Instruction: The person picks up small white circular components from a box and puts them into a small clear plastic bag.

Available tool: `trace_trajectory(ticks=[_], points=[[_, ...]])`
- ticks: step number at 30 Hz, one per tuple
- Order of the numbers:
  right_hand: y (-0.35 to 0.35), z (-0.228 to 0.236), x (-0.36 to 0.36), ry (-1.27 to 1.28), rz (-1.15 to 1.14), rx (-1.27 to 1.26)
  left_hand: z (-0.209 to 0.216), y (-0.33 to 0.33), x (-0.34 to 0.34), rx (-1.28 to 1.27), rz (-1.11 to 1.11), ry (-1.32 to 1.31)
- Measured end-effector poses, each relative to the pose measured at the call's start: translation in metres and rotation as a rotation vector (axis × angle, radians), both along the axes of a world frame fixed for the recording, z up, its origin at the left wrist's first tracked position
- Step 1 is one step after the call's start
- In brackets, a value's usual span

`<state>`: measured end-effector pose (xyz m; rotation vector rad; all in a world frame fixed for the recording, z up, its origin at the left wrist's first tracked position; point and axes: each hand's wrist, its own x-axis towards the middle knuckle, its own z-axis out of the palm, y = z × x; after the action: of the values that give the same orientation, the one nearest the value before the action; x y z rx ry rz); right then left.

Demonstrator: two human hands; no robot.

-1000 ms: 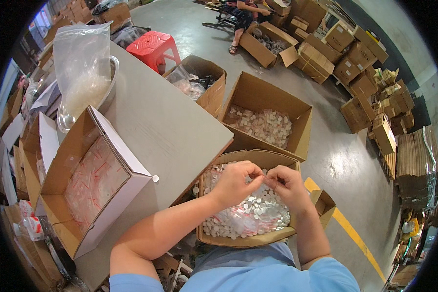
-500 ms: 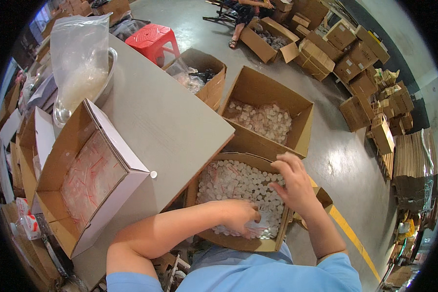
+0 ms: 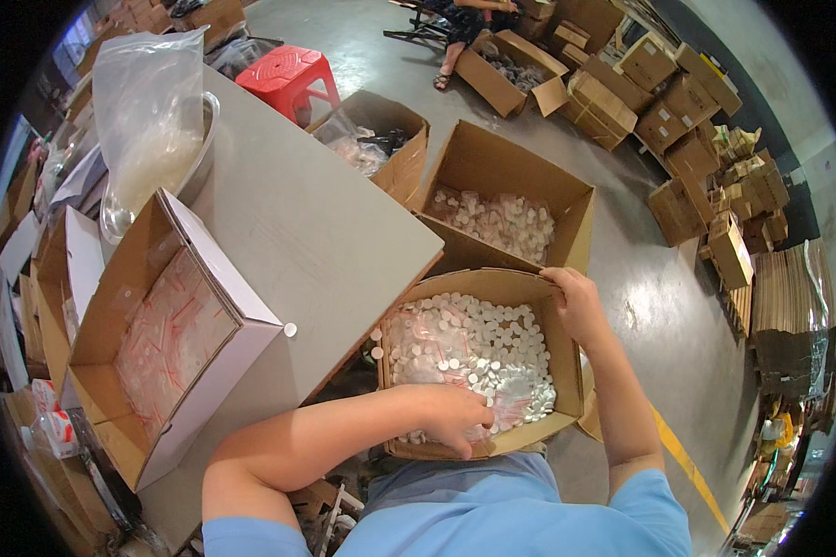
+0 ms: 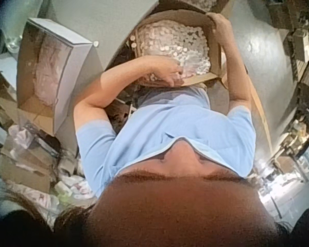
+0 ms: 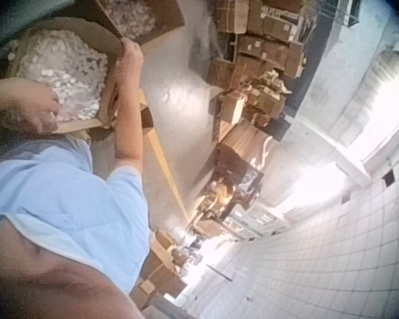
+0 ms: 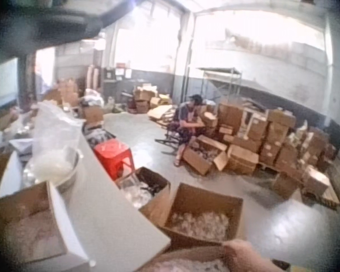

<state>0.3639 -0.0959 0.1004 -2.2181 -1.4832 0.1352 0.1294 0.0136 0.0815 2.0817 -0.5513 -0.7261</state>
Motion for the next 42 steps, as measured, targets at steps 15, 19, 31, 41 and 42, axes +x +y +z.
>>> trace_trajectory(ticks=[15,19,31,41,42], points=[[-0.037,0.030,-0.069,-0.280,0.519,-0.614,-0.001,-0.021,-0.012,-0.036,-0.024,-0.033],[-0.040,0.018,-0.056,-0.193,0.486,-0.603,-0.001,-0.036,-0.014,-0.038,-0.007,-0.048],[-0.050,0.014,-0.055,-0.214,0.423,-0.567,-0.004,-0.041,-0.019,-0.177,0.082,-0.095],[-0.024,0.022,-0.068,0.586,0.110,-0.235,0.001,-0.007,0.008,-0.277,1.110,-0.209],[-0.023,0.020,-0.070,0.682,0.075,-0.227,0.003,-0.002,0.011,-0.345,1.124,-0.131]])
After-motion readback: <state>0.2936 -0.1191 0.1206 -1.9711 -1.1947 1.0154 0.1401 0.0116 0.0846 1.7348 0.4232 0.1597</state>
